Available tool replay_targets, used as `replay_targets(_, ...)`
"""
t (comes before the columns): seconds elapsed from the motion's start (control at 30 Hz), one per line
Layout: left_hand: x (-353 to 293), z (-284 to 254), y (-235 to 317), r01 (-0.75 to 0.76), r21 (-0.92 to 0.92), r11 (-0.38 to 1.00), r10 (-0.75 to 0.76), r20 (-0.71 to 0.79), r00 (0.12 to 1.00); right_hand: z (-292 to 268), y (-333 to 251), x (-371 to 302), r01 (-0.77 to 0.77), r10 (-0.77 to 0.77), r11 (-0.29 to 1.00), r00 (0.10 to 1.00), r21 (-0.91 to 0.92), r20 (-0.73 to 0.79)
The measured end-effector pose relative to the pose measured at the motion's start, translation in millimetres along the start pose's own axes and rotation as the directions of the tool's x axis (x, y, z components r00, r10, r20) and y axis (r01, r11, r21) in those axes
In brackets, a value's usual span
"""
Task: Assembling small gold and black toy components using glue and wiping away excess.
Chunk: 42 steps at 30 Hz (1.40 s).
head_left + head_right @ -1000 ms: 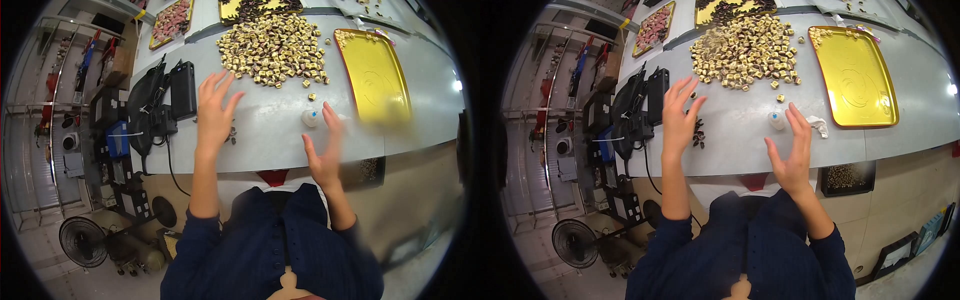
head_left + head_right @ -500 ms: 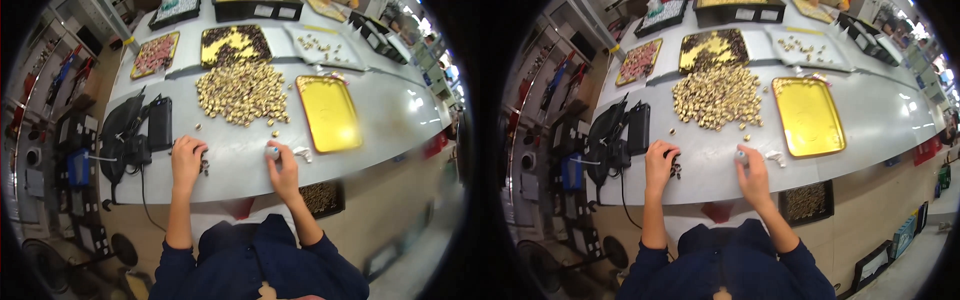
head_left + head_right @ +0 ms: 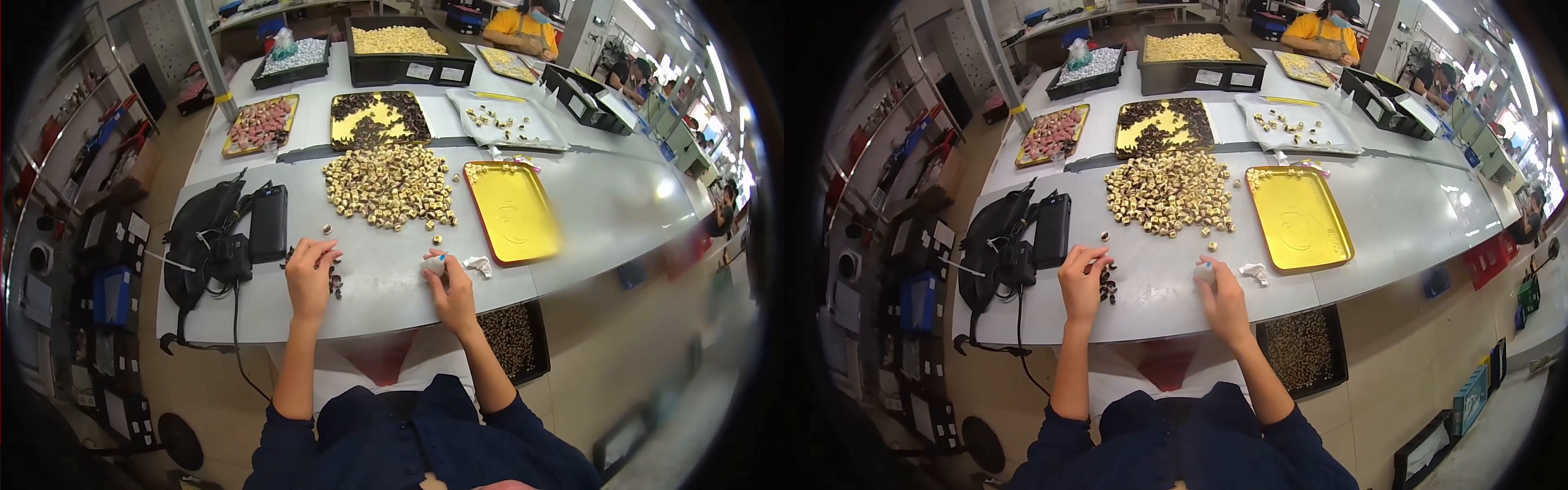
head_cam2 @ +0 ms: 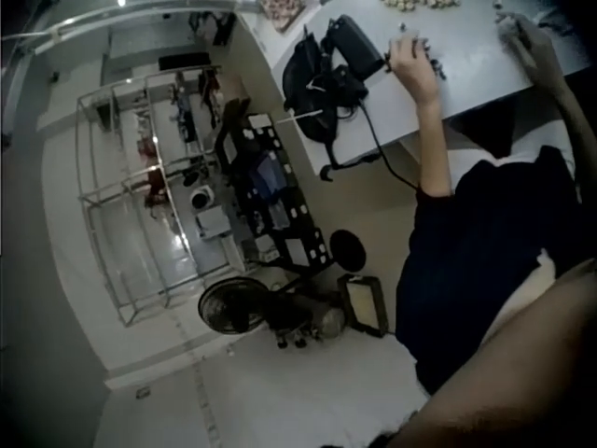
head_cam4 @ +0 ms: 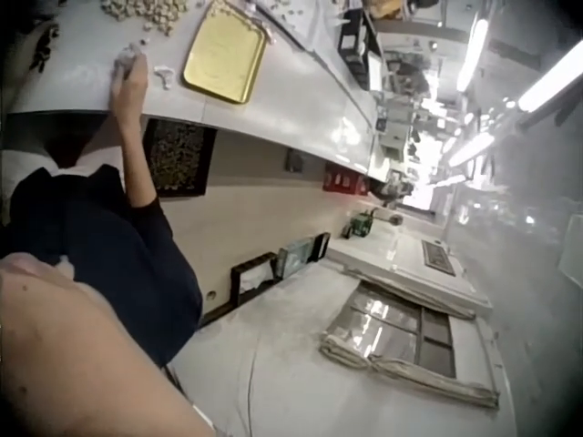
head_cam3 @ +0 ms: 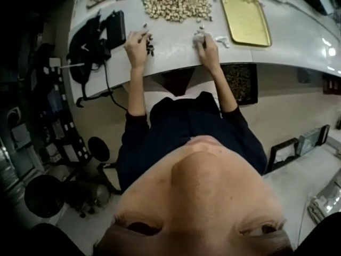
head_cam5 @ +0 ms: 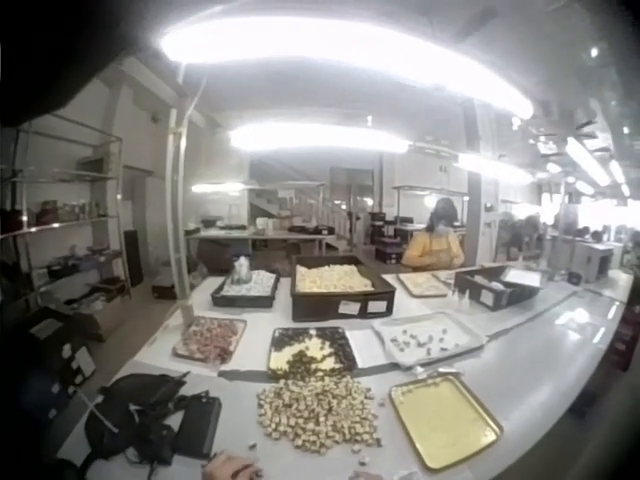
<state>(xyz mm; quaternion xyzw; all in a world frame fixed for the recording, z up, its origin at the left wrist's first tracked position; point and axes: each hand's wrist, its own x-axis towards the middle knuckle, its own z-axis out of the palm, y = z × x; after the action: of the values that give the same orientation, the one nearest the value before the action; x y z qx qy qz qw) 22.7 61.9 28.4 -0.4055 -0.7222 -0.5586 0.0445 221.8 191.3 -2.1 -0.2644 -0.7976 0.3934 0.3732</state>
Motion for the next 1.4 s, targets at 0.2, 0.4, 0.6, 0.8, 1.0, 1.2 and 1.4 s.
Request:
replay_targets(0.2,-28,-2,17,0.034,-0.245,0.969,-0.051,-0.064,0.997,-5,6,-4,0.017,-0.021,0.989,1.0,0.146,0.023)
replay_targets(0.4,-55,14,29,-0.004,-0.454,0.891,-0.004,-0.016,1.0,-9,1,-3,-0.094,0.123,0.899,0.991,0.428,-0.042)
replay_targets(0.6,-60,34,28,0.159,-0.598,0.785,-0.131,0.09,0.987,-14,8,-2,-0.123,0.179,0.826,0.983,0.55,-0.049)
replay_targets(0.8,-59,32,33,0.357,-0.53,0.77,-0.213,0.314,0.925,-24,24,-4,-0.139,0.364,0.629,0.922,0.765,-0.132)
replay_targets(1.0,-57,40,24,0.143,-0.455,0.879,-0.035,0.238,0.971,-17,17,-4,-0.161,0.423,0.397,0.906,0.904,-0.024)
replay_targets(1.2,-52,41,26,0.26,-0.47,0.843,-0.08,0.369,0.926,3,6,-3,-0.157,0.388,0.494,0.92,0.855,-0.055)
replay_targets(1.4,-54,43,26,0.412,-0.46,0.787,-0.207,0.432,0.878,3,5,-4,-0.16,0.28,0.623,0.959,0.766,-0.027)
